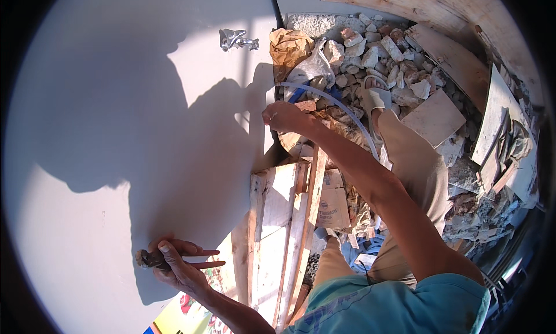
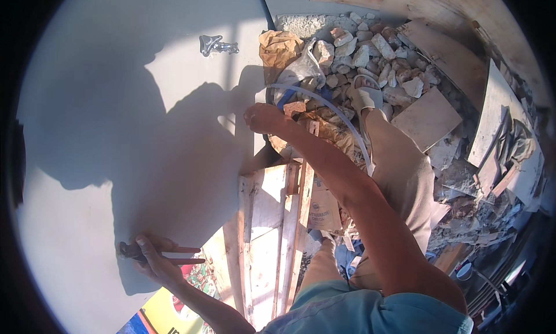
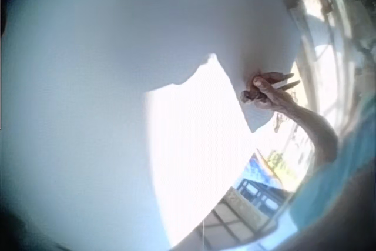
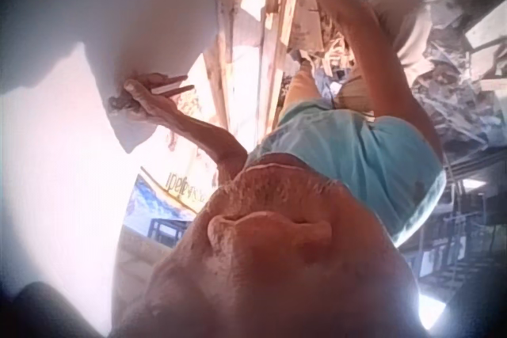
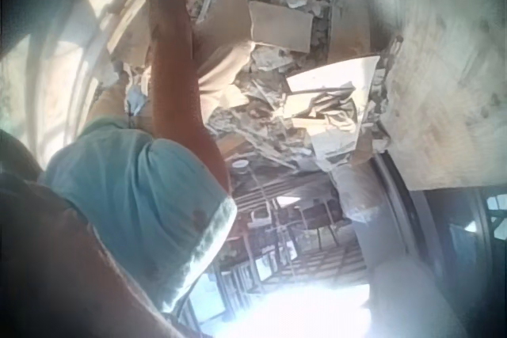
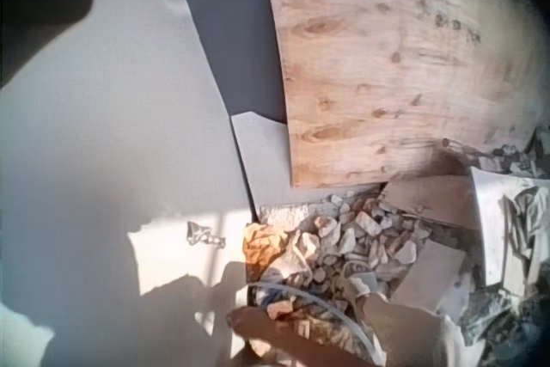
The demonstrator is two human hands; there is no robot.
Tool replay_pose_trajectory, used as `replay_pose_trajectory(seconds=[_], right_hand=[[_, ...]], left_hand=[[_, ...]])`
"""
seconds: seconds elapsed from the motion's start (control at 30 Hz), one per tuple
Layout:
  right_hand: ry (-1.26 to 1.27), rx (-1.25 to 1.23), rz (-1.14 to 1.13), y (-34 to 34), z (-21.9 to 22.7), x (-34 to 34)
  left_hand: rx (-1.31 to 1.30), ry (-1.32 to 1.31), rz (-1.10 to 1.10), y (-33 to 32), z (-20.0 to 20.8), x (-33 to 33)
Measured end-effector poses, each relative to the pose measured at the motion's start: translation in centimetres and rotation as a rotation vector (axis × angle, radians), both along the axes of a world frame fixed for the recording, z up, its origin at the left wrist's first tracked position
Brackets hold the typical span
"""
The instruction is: The person uses pliers to manipulate a metal faucet fixture and a clear plastic tube in a cluttered renovation area.
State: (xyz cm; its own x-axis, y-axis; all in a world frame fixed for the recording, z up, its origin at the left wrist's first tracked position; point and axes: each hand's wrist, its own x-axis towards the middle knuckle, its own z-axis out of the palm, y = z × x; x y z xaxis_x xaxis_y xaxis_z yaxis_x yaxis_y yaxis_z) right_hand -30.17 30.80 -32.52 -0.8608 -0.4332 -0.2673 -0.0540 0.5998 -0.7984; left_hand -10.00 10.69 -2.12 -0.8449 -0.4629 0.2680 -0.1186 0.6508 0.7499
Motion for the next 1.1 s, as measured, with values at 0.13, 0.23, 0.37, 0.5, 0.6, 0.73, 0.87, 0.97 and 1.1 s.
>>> replay_pose_trajectory(seconds=[0.13,0.23,0.37,0.5,0.6,0.73,0.87,0.97,1.1], right_hand=[[-0.073,-0.244,0.13,-0.5,5.9,3.9],[-0.501,-0.381,0.324,-1.2,11.2,6.4],[-0.863,-0.815,0.25,-0.6,14.0,10.8],[-0.856,-0.993,0.013,1.6,14.9,13.1],[-0.74,-0.839,-0.003,2.0,13.9,13.2],[-0.66,-0.806,-0.13,2.3,12.6,11.8],[-0.555,-0.92,-0.291,3.4,11.9,10.0],[-0.378,-0.695,-0.33,3.8,15.3,8.9],[-0.497,-0.794,-0.443,6.3,14.4,7.7]], left_hand=[[0.371,-0.124,-0.133,0.9,-1.8,-0.5],[0.66,-0.209,-0.214,2.7,-4.8,-1.5],[1.009,-0.228,-0.357,3.6,-8.6,-2.9],[1.167,-0.168,-0.26,5.4,-10.8,-4.8],[1.088,-0.249,-0.297,6.8,-12.8,-6.7],[1.129,-0.374,-0.387,8.4,-13.8,-8.3],[1.114,-0.295,-0.437,10.3,-15.1,-9.7],[1.135,-0.266,-0.447,10.9,-15.2,-10.0],[1.156,-0.289,-0.552,13.0,-15.1,-11.0]])
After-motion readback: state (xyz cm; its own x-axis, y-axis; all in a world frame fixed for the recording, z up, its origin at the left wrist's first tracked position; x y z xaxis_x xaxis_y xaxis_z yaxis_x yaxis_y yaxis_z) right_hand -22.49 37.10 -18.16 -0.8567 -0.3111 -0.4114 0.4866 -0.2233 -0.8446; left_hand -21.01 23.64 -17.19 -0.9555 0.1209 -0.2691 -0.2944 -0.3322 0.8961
